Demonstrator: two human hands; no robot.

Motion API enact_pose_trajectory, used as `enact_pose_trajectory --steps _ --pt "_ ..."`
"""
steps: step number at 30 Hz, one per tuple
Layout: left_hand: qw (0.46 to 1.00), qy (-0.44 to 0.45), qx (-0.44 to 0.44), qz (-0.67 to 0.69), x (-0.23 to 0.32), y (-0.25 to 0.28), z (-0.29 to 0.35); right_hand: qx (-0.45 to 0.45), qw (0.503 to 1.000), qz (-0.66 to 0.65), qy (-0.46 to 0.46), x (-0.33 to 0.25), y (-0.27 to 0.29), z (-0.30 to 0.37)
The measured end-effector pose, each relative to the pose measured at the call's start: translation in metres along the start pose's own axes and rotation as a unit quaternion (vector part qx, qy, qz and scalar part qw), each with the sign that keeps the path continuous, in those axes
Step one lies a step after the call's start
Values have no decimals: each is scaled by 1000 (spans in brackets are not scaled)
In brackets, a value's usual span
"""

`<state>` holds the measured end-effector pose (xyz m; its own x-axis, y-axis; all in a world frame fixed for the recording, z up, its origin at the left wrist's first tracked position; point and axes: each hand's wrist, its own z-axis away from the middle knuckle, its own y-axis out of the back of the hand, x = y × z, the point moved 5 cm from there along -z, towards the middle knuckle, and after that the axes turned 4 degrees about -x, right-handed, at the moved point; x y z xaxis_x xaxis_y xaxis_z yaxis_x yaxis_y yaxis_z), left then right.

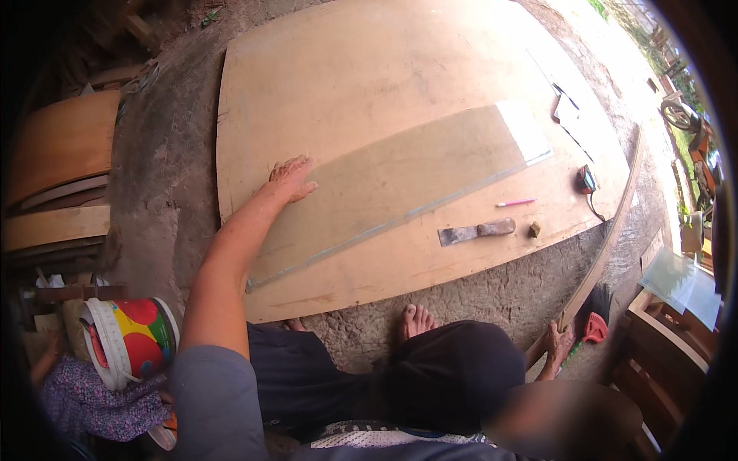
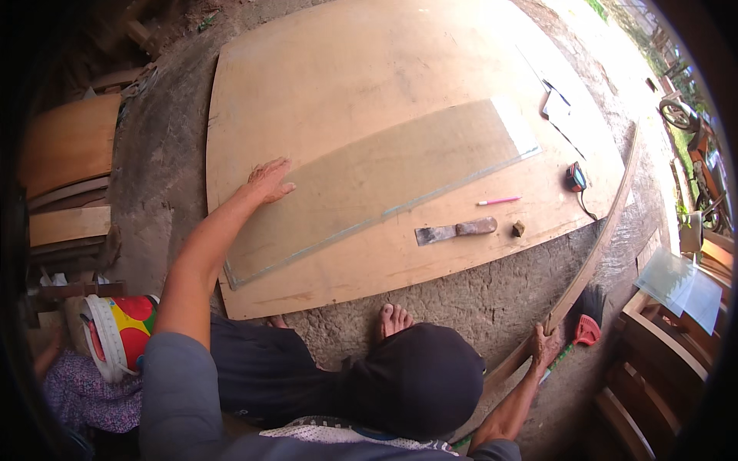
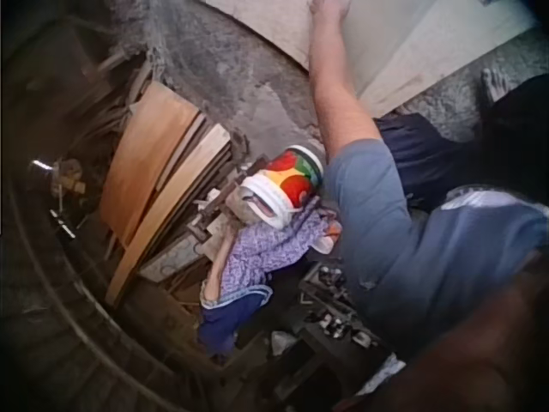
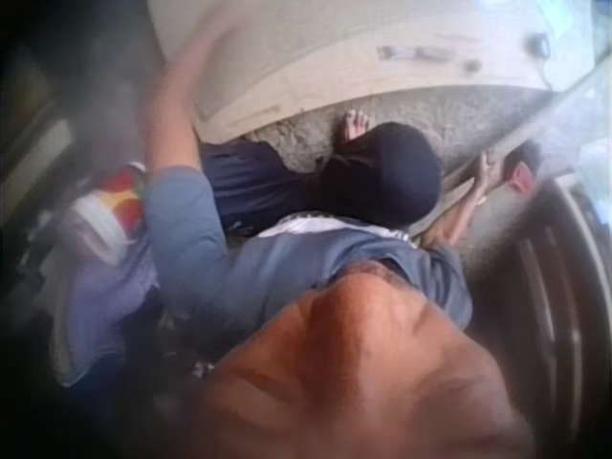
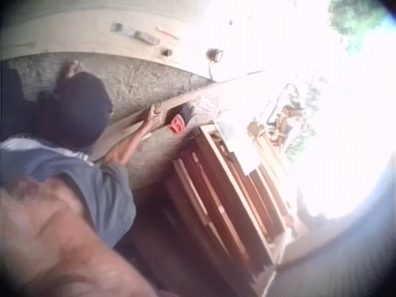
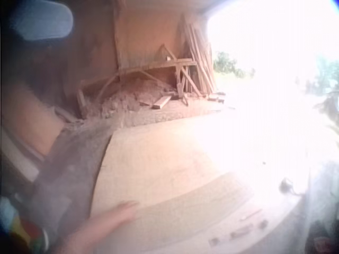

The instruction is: The person measures and marks a rectangular glass pane on a wooden board using a tape measure, ruler, and pencil. They then use a glass cutter to score the glass along the marked lines and separate the pane into two pieces.

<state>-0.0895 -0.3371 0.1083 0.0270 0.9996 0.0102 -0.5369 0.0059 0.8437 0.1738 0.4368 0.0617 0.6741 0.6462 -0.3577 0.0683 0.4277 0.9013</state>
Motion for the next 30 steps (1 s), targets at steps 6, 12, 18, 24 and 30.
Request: enact_pose_trajectory --steps 6,12,18,24,30 --pt "991 37 68 111 50 -22 -37 -15 997 55 -53 -6 -13 5" --pt "960 91 158 212 79 -45 -64 130 977 168 14 -42 9 6" --pt "947 124 209 209 88 -44 -58 136 932 68 328 -197 -12 -61" --pt "944 99 178 260 84 -35 -52 42 871 174 457 -316 -65 -145" --pt "978 -111 144 104 104 -71 16 -19 863 237 446 -336 -87 -162"
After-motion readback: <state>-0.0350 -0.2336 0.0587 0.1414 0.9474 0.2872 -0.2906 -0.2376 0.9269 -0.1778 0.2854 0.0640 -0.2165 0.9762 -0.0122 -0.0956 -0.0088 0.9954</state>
